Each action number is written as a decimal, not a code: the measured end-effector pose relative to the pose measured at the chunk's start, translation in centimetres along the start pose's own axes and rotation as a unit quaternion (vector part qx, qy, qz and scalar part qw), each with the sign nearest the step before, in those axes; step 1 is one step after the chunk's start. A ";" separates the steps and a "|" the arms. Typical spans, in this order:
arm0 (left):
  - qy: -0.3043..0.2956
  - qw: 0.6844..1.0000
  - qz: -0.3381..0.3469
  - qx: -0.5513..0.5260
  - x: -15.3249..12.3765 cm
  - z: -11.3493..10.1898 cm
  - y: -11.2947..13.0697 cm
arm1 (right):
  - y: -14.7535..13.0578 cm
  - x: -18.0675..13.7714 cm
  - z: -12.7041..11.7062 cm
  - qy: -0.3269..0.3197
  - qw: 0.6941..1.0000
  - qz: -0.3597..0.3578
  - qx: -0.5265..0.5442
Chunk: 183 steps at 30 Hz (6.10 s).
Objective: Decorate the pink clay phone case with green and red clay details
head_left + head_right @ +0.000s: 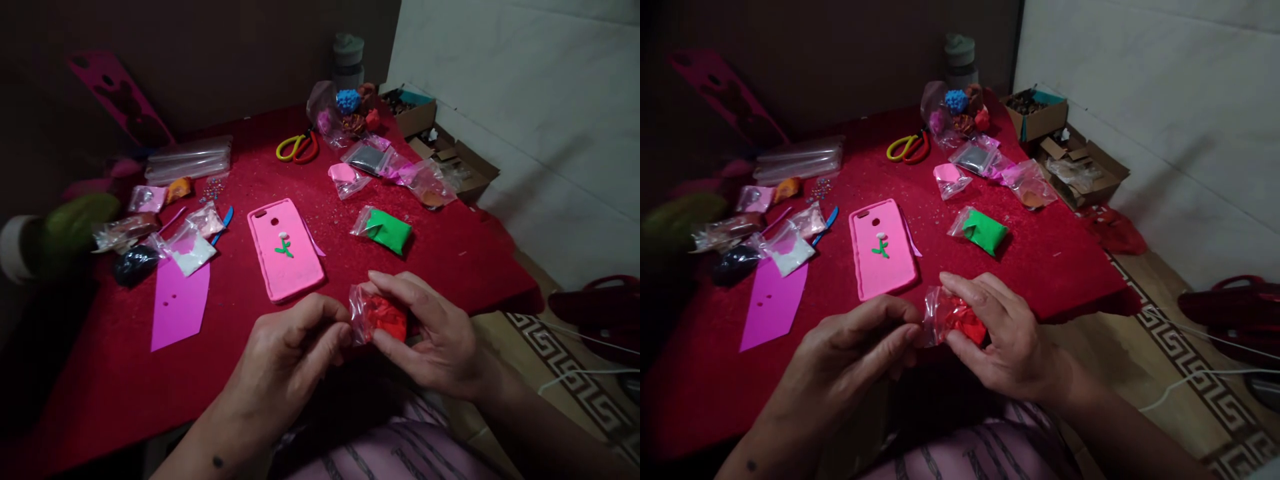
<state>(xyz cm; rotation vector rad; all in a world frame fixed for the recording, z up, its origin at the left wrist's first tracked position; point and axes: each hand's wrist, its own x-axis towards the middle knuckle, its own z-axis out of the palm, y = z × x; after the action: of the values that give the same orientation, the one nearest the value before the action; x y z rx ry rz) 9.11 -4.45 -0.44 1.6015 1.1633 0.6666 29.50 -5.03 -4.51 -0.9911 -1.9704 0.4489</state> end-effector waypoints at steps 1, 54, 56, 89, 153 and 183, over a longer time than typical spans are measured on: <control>-0.002 1.000 0.009 0.011 0.0 0.0 0.0 | 0.0 0.0 0.0 -0.003 1.000 -0.001 -0.002; -0.002 0.958 0.181 0.222 2.0 1.7 -0.5 | 1.0 -0.6 -0.5 -0.062 0.989 0.061 0.116; -0.009 0.965 0.166 0.202 1.9 1.6 -0.4 | 1.1 -0.7 -0.4 -0.059 0.985 0.078 0.142; -0.068 0.838 -0.094 -0.534 0.7 -1.1 -1.5 | 1.1 -1.4 -0.1 -0.003 0.967 0.193 0.165; 0.016 0.734 -0.154 -0.661 0.2 -2.6 -1.2 | 0.6 -0.7 -0.6 -0.017 0.993 0.113 0.026; -0.037 0.743 -0.098 -0.661 -0.2 -1.9 -1.7 | 0.5 -0.6 -0.5 -0.013 0.992 0.123 0.004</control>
<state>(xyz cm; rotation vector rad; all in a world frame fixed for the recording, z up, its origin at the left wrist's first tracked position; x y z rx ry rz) 6.78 -3.84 -1.31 0.2588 0.4650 0.9445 30.34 -5.20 -4.90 -1.2345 -1.8741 0.6080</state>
